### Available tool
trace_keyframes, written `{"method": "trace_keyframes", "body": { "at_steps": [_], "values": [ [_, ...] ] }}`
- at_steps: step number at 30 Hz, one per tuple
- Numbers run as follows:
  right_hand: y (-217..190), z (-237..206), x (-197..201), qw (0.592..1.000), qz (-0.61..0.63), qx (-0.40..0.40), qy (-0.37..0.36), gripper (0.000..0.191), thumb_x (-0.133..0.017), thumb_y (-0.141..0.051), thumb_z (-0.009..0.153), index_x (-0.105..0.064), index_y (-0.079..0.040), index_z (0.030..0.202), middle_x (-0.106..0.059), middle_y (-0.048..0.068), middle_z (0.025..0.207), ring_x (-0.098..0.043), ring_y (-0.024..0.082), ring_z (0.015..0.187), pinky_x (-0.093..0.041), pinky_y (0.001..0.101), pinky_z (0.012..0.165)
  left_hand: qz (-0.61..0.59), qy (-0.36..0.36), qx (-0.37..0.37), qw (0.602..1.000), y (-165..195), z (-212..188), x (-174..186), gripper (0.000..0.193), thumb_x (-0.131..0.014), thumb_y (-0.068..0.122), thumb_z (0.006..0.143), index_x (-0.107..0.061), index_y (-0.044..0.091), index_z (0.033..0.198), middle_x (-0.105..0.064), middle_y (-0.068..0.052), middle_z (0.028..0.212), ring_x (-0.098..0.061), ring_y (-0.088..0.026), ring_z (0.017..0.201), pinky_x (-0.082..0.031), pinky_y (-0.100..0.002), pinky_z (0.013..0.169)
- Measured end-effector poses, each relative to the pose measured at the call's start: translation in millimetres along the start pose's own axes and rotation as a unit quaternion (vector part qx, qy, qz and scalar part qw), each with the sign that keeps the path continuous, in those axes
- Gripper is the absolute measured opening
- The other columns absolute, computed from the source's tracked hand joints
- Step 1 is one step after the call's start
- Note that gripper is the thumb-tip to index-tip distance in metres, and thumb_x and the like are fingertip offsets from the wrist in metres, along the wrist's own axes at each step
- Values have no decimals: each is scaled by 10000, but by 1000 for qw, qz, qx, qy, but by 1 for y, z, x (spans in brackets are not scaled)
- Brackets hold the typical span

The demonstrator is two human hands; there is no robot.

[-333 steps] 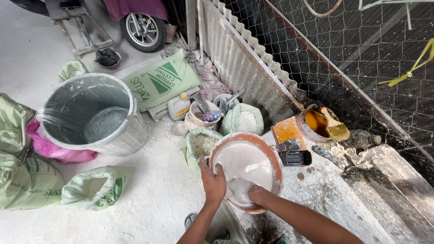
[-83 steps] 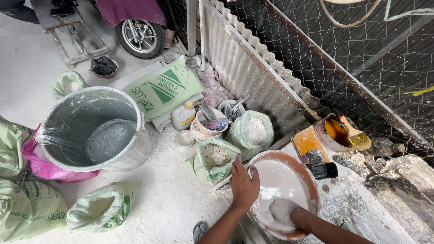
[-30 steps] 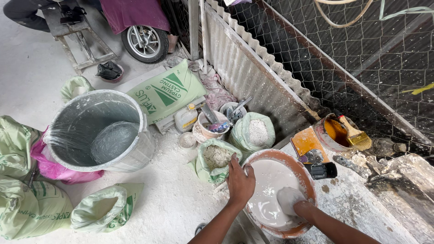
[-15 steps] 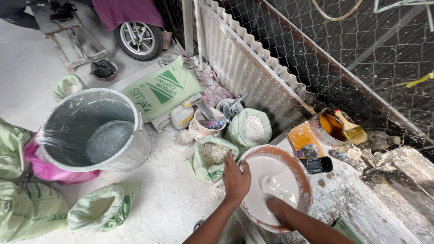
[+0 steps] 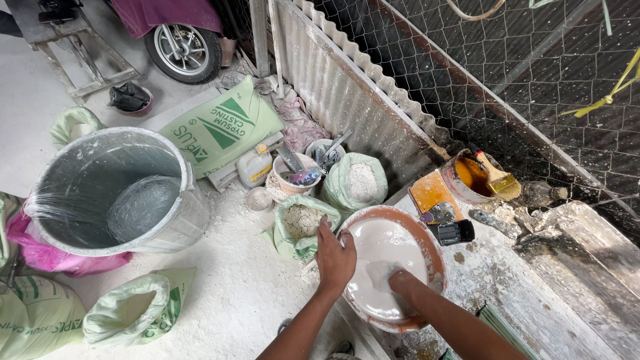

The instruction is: The person scoops gypsum casting powder from a bag into a large bowl, adds water, and mixes the plaster by hand until smooth. They then carry the bowl to a rack of green mold strips and spread the plaster over the mold surfaces, wiping and smoothing it along the strips.

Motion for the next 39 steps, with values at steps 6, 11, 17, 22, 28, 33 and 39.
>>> {"method": "trace_keyframes", "body": {
  "at_steps": [6,11,17,22,28,33,39],
  "values": [
    [7,3,-50,1000,27,-1,-15,374,-546,-106,901,-579,6,1256,-694,245,1085,-695,369,1014,-556,448,878,-3,4,-1,1000,-1,0,0,666,-543,213,940,-274,11,1515,-478,-264,1441,-538,-437,1270,-407,-537,1059],
    [-13,-4,-55,997,57,56,1,374,-547,-112,909,-568,5,1264,-689,243,1086,-688,367,1017,-549,444,881,-14,9,2,1000,-2,-1,-1,656,-538,211,942,-281,21,1514,-479,-254,1434,-543,-419,1271,-400,-551,1048],
    [5,-13,-16,997,33,35,58,375,-547,-120,919,-554,3,1273,-683,241,1087,-679,365,1020,-541,439,885,-7,27,-22,999,-3,1,-7,647,-551,205,932,-311,21,1503,-501,-262,1400,-528,-426,1292,-399,-551,1051],
    [13,26,0,996,38,-21,75,376,-547,-127,927,-543,2,1280,-678,240,1089,-672,363,1022,-535,434,888,-15,17,-18,1000,-4,1,-8,639,-547,216,945,-310,16,1504,-506,-269,1400,-533,-436,1275,-400,-540,1061],
    [-12,30,-34,997,58,41,21,378,-548,-135,936,-530,1,1289,-672,238,1090,-664,361,1026,-527,429,892,-10,18,-5,1000,0,1,-1,649,-550,206,929,-309,22,1502,-501,-269,1417,-526,-430,1295,-391,-544,1071],
    [-21,-5,-43,991,57,117,7,380,-548,-141,944,-518,-1,1296,-667,237,1091,-656,359,1028,-520,424,896,-6,8,9,1000,3,0,-1,659,-553,207,927,-296,34,1508,-484,-258,1447,-509,-423,1319,-368,-557,1082],
    [-25,11,-13,992,56,87,77,383,-548,-149,954,-505,-2,1305,-661,235,1092,-648,356,1031,-512,419,900,-10,6,8,1000,2,1,-2,666,-547,213,935,-278,37,1518,-471,-254,1459,-498,-413,1338,-368,-557,1089]
  ]
}}
Point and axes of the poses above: each hand's wrist, its own z-axis towards the middle knuckle, its own x-axis out of the back of the hand, y = z × x, the point moved 3 cm from there along z, towards the middle knuckle
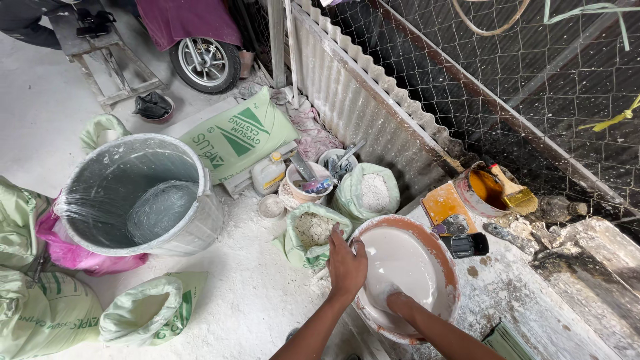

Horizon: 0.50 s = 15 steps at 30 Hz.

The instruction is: The person scoops gypsum casting powder from a bag into a large bowl, adds water, and mixes the plaster by hand until smooth. They then carry the bowl to a rack of green mold strips and spread the plaster over the mold surfaces, wiping and smoothing it along the strips.

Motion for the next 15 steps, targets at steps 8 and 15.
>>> {"method": "trace_keyframes", "body": {
  "at_steps": [8,15],
  "values": [
    [-13,24,3,999,36,-7,6,389,-549,-160,967,-487,-4,1317,-653,232,1094,-636,353,1036,-501,412,905,0,-3,9,1000,-2,0,1,672,-544,216,935,-268,40,1522,-460,-245,1467,-483,-406,1354,-346,-568,1092],
    [-26,-30,1,998,52,36,-19,394,-550,-169,978,-471,-5,1327,-646,230,1096,-626,350,1039,-492,406,909,4,-3,11,1000,1,-1,1,672,-550,224,937,-273,49,1525,-467,-240,1461,-495,-411,1337,-343,-567,1107]
  ]
}}
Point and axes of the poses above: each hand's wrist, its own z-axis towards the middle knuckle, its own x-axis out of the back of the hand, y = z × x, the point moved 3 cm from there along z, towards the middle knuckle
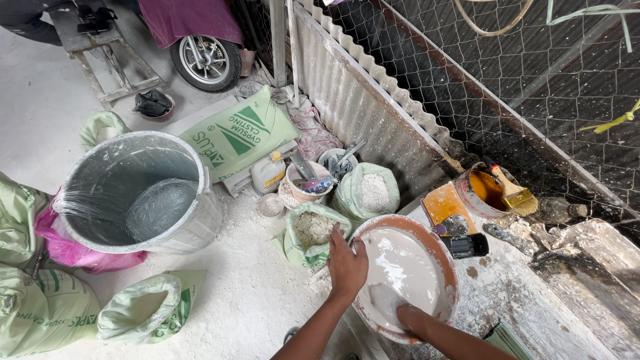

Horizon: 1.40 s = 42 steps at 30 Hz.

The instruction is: The person scoops gypsum casting powder from a bag into a large bowl, adds water, and mixes the plaster by hand until smooth. They then carry the bowl to a rack of green mold strips and spread the plaster over the mold surfaces, wiping and smoothing it along the strips.

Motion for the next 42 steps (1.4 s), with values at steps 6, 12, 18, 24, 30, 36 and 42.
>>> {"method": "trace_keyframes", "body": {
  "at_steps": [6,12,18,24,30,36,42],
  "values": [
    [-15,-9,15,993,107,-23,38,399,-550,-177,987,-457,-7,1336,-640,228,1097,-617,348,1042,-484,400,913,8,-14,26,1000,0,0,1,671,-541,226,936,-267,82,1531,-469,-210,1470,-510,-390,1329,-349,-570,1093],
    [-23,-35,35,969,241,-10,50,405,-550,-185,997,-444,-8,1345,-634,227,1098,-609,345,1046,-476,395,917,6,-2,11,1000,-1,1,1,665,-541,230,946,-267,68,1530,-471,-224,1464,-513,-402,1318,-333,-584,1099],
    [1,-71,28,994,86,57,-24,205,-472,-184,1050,-554,1,1016,-564,215,942,-564,372,868,-505,383,818,9,-2,6,1000,-3,1,-3,642,-539,217,935,-299,65,1511,-487,-226,1448,-508,-412,1314,-348,-579,1073],
    [26,-73,38,999,-39,-6,-24,168,-540,-143,958,-639,-13,920,-701,223,957,-714,367,883,-558,447,858,-9,11,-32,999,-5,2,-5,641,-543,202,934,-306,22,1502,-499,-260,1414,-540,-433,1270,-422,-513,1056],
    [11,-55,75,978,-129,-166,-12,224,-616,-139,813,-733,-5,950,-723,245,991,-726,360,958,-582,423,895,-3,9,-33,999,-6,3,-5,632,-542,193,943,-304,5,1497,-502,-272,1404,-539,-446,1262,-410,-521,1056],
    [41,-7,62,980,-102,-161,48,208,-610,-134,800,-752,-26,907,-739,234,959,-735,364,930,-581,427,878,-17,1,-30,999,-5,3,-5,649,-547,193,942,-289,-8,1503,-495,-284,1400,-536,-453,1259,-413,-514,1059],
    [72,42,-8,989,-47,-143,-10,223,-588,-132,834,-737,-25,960,-735,233,983,-723,368,943,-572,442,873,-22,6,-25,999,-7,2,-5,642,-550,196,949,-297,-10,1502,-501,-278,1401,-529,-455,1262,-401,-515,1064]
  ]
}}
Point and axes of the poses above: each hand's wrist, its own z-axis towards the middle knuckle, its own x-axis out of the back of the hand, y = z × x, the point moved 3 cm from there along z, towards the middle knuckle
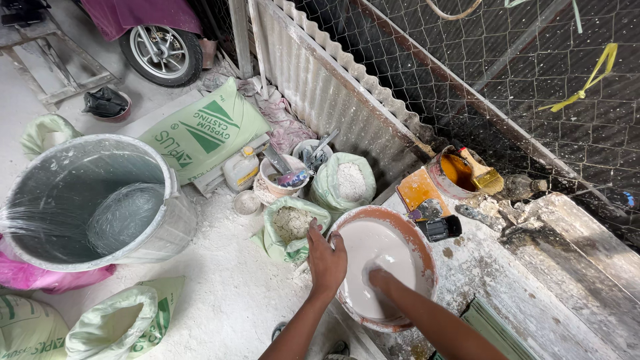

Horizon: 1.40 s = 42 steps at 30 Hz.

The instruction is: The person scoops gypsum casting powder from a bag into a large bowl, adds water, and mixes the plaster by hand until smooth. They then carry the bowl to a rack of green mold strips and spread the plaster over the mold surfaces, wiping and smoothing it along the strips.

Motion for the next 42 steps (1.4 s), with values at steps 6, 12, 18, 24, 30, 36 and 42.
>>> {"method": "trace_keyframes", "body": {
  "at_steps": [6,12,18,24,30,36,42],
  "values": [
    [-26,-30,-26,991,28,131,-29,238,-565,-130,869,-723,-25,1013,-731,233,1006,-711,372,957,-564,457,868,-2,10,-25,1000,0,0,-2,638,-553,188,951,-306,-32,1497,-493,-296,1400,-523,-463,1271,-406,-517,1063],
    [-38,-38,14,983,14,161,83,254,-542,-129,904,-708,-24,1066,-726,232,1030,-699,376,970,-556,472,863,-10,11,-24,1000,-4,-3,-3,638,-554,195,956,-305,-34,1497,-491,-294,1402,-526,-466,1260,-404,-521,1061],
    [-18,-29,39,994,-65,81,36,328,-563,-109,886,-634,-3,1188,-709,228,1087,-679,370,1027,-553,465,892,-2,7,-21,1000,-1,-2,0,649,-560,194,959,-295,-38,1504,-475,-304,1405,-510,-469,1278,-392,-530,1073],
    [7,-32,4,999,-48,12,2,302,-565,-104,881,-645,-2,1154,-710,230,1079,-683,369,1017,-555,464,889,-2,-7,2,1000,-1,-4,2,647,-551,204,960,-291,-25,1506,-481,-287,1401,-519,-460,1270,-394,-532,1065],
    [-15,-47,-31,996,5,88,-27,278,-568,-99,876,-656,-1,1120,-711,232,1071,-688,367,1008,-557,463,886,1,4,-19,1000,-1,-4,1,642,-557,193,958,-298,-33,1500,-486,-291,1395,-522,-464,1262,-391,-540,1055],
    [-10,-63,1,996,-17,83,26,255,-570,-94,871,-668,0,1087,-711,234,1063,-693,366,998,-559,461,883,-12,-5,-26,1000,0,-4,0,635,-554,186,963,-295,-38,1497,-480,-306,1391,-526,-476,1251,-405,-535,1049],
    [14,-22,29,996,-23,-11,81,233,-572,-90,866,-679,1,1053,-712,236,1055,-698,364,989,-561,460,880,-28,-11,-25,999,1,-5,-3,637,-545,173,952,-295,-43,1497,-472,-312,1393,-521,-483,1252,-414,-529,1045]
  ]
}}
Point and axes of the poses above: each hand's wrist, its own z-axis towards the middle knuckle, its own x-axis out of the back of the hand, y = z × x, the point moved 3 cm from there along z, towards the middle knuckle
